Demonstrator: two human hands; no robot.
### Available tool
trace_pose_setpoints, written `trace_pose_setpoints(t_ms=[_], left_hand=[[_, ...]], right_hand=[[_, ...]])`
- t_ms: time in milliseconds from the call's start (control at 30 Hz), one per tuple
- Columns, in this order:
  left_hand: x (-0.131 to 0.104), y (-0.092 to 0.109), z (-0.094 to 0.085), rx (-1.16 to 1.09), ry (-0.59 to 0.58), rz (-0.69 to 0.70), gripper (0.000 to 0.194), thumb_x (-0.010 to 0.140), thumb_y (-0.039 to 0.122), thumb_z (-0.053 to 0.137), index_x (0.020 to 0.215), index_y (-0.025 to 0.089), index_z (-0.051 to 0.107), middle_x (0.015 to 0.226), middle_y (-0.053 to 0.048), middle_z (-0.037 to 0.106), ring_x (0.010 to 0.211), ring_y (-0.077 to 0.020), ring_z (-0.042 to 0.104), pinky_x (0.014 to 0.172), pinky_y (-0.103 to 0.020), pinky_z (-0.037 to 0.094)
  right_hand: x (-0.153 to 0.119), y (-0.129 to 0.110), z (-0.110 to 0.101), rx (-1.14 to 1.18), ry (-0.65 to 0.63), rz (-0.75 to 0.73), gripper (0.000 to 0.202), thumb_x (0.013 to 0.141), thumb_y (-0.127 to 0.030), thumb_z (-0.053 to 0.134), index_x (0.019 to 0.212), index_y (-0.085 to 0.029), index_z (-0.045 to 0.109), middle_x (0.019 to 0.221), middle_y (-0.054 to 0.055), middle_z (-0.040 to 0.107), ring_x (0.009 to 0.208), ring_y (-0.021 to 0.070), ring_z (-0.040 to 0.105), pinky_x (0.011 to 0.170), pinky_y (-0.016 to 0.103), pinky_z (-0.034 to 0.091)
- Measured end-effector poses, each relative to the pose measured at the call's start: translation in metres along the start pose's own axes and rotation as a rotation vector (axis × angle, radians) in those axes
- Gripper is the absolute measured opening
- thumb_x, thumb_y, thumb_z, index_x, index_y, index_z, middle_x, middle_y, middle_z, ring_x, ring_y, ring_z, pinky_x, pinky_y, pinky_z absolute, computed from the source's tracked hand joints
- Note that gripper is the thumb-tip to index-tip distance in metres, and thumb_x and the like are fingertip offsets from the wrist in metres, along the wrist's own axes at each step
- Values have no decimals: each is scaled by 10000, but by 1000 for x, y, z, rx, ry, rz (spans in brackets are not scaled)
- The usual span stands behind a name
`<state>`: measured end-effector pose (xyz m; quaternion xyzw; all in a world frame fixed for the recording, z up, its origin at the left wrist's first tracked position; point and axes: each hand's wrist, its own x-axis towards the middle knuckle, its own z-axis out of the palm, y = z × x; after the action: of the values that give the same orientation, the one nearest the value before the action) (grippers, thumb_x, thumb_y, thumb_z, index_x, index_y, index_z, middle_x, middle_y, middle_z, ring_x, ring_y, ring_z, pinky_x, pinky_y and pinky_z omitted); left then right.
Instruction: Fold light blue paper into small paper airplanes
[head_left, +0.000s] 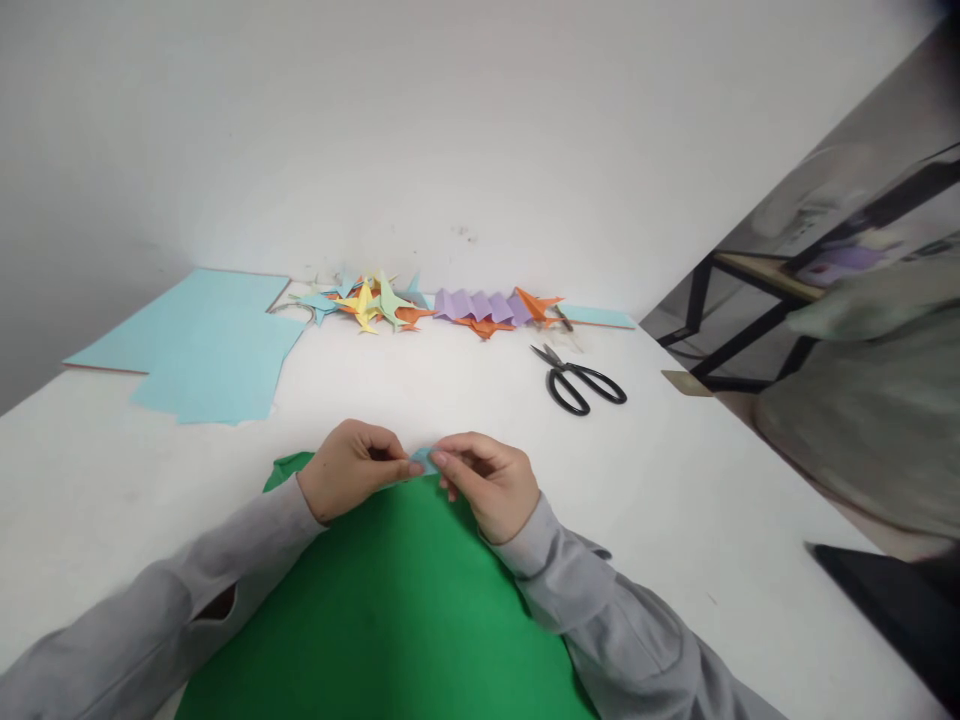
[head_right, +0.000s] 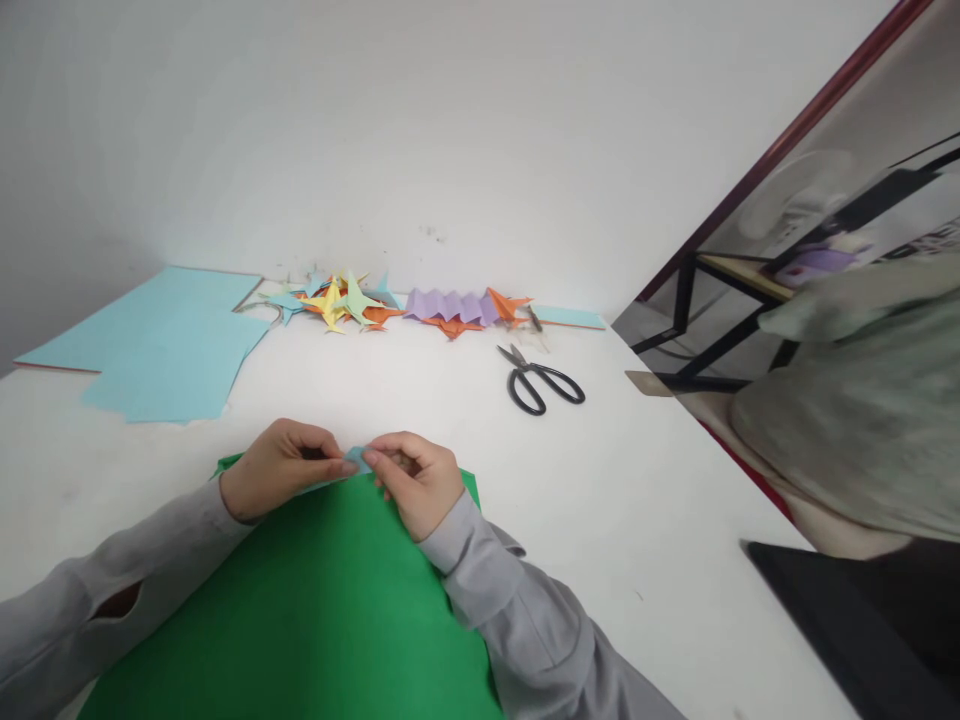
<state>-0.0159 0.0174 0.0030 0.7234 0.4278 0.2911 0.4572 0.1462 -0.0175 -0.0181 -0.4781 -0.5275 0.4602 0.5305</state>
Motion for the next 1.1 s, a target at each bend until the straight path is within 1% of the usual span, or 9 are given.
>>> trace_pose_setpoints(t_ms=[100, 167, 233, 267, 333, 433, 633, 833, 1100], left_hand=[[-2, 4, 1, 98, 206, 134, 177, 622, 289, 657, 742, 162, 682, 693, -36, 632, 680, -153, 562, 597, -252, 443], [-5, 9, 3, 116, 345, 151, 238, 615, 271, 664, 830, 171, 676, 678, -32, 625, 652, -149, 565, 590, -257, 456], [-8, 14, 6, 5, 290, 17, 205, 689, 295, 598, 822, 155, 667, 494, 10, 560, 438, -103, 501, 447, -226, 431], [-9, 16, 8, -99, 189, -70, 257, 701, 315, 584, 891, 155, 649, 503, 11, 577, 387, -98, 489, 379, -218, 411], [-11, 19, 13, -282, 114, -174, 312, 696, 322, 589, 952, 145, 618, 586, -9, 629, 393, -110, 529, 356, -226, 436], [-12, 21, 17, -373, 157, -250, 320, 672, 297, 618, 941, 124, 614, 613, -25, 650, 412, -127, 569, 387, -245, 483], [-15, 23, 19, -352, 232, -246, 314, 651, 272, 639, 930, 128, 646, 587, -19, 648, 387, -120, 565, 389, -237, 489], [-16, 25, 21, -418, 256, -317, 239, 653, 260, 632, 850, 131, 676, 568, -19, 648, 381, -127, 574, 365, -231, 487], [-14, 19, 27, -592, 303, -310, 133, 621, 200, 671, 731, 124, 665, 595, -17, 679, 496, -138, 632, 484, -230, 547]], right_hand=[[1, 3, -2, -97, 58, -130, 93, 696, -260, 628, 698, -169, 646, 568, -3, 564, 431, 87, 471, 396, 217, 385], [2, 3, -4, -177, 102, -243, 61, 706, -225, 621, 695, -178, 658, 647, 14, 568, 497, 99, 490, 426, 224, 391], [2, 2, -5, -233, 112, -313, 59, 716, -198, 613, 702, -189, 669, 644, 10, 556, 524, 103, 491, 453, 230, 392], [1, 2, -6, -249, 104, -330, 67, 721, -187, 610, 709, -195, 675, 623, 4, 551, 519, 102, 486, 460, 231, 391], [0, 1, -6, -262, 85, -352, 83, 725, -172, 608, 717, -205, 683, 605, -2, 556, 509, 97, 480, 468, 230, 390], [-1, 0, -5, -271, 92, -370, 93, 719, -164, 613, 719, -206, 695, 596, -4, 549, 497, 92, 472, 458, 225, 385], [-1, -2, -5, -293, 115, -402, 116, 726, -159, 603, 733, -213, 705, 587, -3, 546, 509, 98, 494, 474, 229, 406], [-4, 0, -2, -188, 82, -239, 95, 726, -195, 609, 736, -217, 700, 560, -7, 625, 484, 111, 554, 474, 235, 453], [-3, 0, 3, 21, 72, 15, 93, 678, -258, 655, 718, -184, 695, 489, -3, 648, 411, 126, 582, 355, 206, 425]])
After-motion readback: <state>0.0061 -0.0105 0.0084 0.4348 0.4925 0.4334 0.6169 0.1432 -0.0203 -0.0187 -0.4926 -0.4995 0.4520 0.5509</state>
